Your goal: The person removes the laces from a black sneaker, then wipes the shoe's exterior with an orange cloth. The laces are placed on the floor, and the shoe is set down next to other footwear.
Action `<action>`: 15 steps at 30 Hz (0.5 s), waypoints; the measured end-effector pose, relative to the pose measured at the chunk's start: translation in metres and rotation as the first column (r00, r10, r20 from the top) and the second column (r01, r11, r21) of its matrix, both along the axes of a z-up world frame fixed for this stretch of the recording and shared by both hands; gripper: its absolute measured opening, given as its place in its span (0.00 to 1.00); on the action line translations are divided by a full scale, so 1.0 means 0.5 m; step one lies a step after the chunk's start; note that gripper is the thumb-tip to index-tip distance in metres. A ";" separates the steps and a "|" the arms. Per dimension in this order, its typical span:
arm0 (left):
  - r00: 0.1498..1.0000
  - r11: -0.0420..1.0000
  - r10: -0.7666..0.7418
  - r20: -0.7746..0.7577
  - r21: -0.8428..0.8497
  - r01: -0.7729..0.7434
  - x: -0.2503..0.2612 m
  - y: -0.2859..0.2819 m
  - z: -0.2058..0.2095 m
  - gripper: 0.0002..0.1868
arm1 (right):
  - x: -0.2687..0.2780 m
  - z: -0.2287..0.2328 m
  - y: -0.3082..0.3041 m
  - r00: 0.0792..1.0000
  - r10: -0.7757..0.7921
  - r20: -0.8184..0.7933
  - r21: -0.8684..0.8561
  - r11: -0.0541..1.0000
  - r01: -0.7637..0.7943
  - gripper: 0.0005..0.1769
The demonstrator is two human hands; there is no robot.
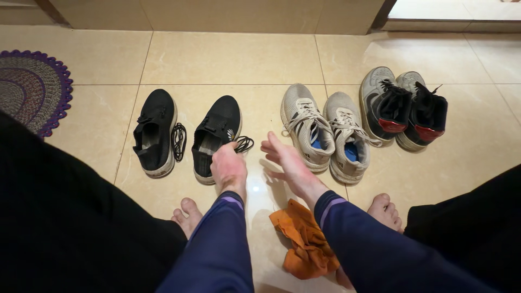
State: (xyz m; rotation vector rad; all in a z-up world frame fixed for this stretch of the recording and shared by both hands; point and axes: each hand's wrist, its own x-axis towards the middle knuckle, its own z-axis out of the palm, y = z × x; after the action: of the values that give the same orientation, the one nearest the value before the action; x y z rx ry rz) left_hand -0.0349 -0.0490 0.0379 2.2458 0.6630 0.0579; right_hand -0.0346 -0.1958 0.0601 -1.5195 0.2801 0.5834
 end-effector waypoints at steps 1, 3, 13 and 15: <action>0.999 0.998 -0.037 -0.033 0.046 0.039 -0.001 0.000 0.004 0.21 | 0.005 -0.001 -0.011 1.000 -0.028 -0.004 -0.016 0.999 0.028 0.45; 0.991 0.991 -0.116 -0.069 0.056 0.120 -0.007 -0.006 0.009 0.20 | 0.018 0.000 -0.033 0.989 -0.146 0.032 -0.012 0.989 0.147 0.41; 0.987 0.993 -0.115 -0.112 0.018 0.117 -0.034 -0.001 0.046 0.24 | 0.183 0.366 -0.209 0.593 -0.363 0.719 0.308 0.931 0.196 0.12; 0.974 0.994 -0.105 -0.200 -0.008 0.105 -0.043 -0.002 0.054 0.24 | 0.134 0.474 -0.251 0.535 -0.357 0.766 0.268 0.933 0.239 0.13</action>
State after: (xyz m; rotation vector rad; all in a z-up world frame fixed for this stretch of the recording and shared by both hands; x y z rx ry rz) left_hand -0.0565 -0.0500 0.0648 2.3050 0.6483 -0.2228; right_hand 0.0327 -0.3214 0.2969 -1.4112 -0.2163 -0.4082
